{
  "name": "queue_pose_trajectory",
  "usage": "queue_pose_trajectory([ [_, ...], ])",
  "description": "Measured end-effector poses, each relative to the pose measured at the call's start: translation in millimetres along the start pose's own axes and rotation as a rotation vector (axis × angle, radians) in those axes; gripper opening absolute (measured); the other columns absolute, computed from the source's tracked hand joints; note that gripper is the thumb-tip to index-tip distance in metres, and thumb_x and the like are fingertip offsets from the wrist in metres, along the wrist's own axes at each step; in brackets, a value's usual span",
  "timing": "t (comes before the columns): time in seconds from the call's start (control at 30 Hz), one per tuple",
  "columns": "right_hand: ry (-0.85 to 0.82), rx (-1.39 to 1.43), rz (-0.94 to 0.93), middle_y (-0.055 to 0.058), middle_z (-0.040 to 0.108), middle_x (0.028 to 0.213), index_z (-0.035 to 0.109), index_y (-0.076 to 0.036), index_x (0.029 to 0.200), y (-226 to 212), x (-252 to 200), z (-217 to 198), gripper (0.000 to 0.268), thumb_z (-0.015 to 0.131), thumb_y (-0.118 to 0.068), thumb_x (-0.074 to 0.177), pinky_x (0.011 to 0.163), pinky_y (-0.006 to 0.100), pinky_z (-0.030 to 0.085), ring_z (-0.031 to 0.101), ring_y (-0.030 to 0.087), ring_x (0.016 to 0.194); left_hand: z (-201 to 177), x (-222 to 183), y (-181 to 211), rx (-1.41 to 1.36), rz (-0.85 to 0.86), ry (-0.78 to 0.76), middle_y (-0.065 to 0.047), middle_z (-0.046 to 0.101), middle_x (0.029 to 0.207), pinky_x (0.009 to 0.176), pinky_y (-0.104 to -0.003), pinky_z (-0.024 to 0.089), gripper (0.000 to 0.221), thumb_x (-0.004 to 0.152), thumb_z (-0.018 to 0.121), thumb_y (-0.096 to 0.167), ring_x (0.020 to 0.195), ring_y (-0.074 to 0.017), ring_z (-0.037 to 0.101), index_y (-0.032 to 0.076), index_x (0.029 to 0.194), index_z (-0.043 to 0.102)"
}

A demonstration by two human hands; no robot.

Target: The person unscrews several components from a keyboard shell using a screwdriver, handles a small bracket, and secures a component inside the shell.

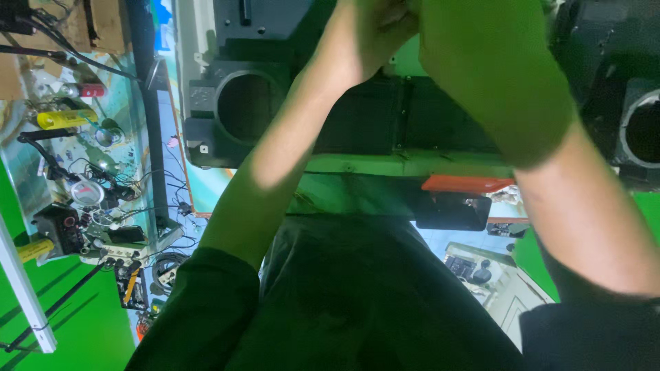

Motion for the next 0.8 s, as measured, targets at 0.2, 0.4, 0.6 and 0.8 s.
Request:
queue_pose_trajectory([
  [0.2, -0.023, -0.001, 0.061, 0.013, 0.066, 0.091, 0.061, -0.001, 0.122, -13, 2, -3, 0.027, 0.065, -0.012, 0.098, 0.073, 0.040, 0.050, 0.064, 0.028, 0.083, -8, -6, 20, 0.050, -0.077, 0.018, -0.012, 0.071, 0.085, 0.061, -0.031, 0.060, 0.009, 0.099, 0.067, 0.001, 0.070, -0.0183, 0.074, 0.000, 0.108, 0.068],
  [0.4, -0.084, -0.024, -0.033, 0.015, 0.066, 0.093, 0.060, 0.000, 0.126, -8, 26, -14, 0.031, 0.065, -0.013, 0.098, 0.074, 0.042, 0.051, 0.065, 0.030, 0.086, -21, -4, 34, 0.236, 0.034, 0.010, -0.017, 0.073, 0.090, 0.073, -0.039, 0.059, 0.008, 0.096, 0.072, 0.000, 0.079, -0.0287, 0.072, -0.001, 0.104, 0.070],
  [0.6, -0.063, -0.073, -0.042, 0.018, 0.066, 0.096, 0.055, 0.008, 0.135, -29, 17, -11, 0.040, 0.061, -0.005, 0.098, 0.079, 0.043, 0.052, 0.066, 0.030, 0.086, -8, -22, 13, 0.143, -0.124, 0.081, -0.016, 0.077, 0.102, 0.075, -0.035, 0.064, 0.021, 0.094, 0.063, -0.003, 0.090, -0.0278, 0.080, 0.002, 0.114, 0.068],
  [0.8, -0.120, 0.060, 0.241, 0.018, 0.068, 0.089, 0.058, 0.000, 0.126, -49, 28, 22, 0.045, 0.062, -0.014, 0.083, 0.064, 0.047, 0.050, 0.066, 0.035, 0.077, 7, -38, 7, 0.088, -0.015, 0.267, -0.018, 0.074, 0.095, 0.075, -0.038, 0.060, 0.022, 0.083, 0.076, 0.000, 0.086, -0.0318, 0.075, 0.000, 0.104, 0.068],
])
Point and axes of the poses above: each hand's wrist, its own x-axis towards the middle knuckle, its own z-axis out of the palm, y = z × x, the point moved 1 cm from there along x, towards the middle knuckle
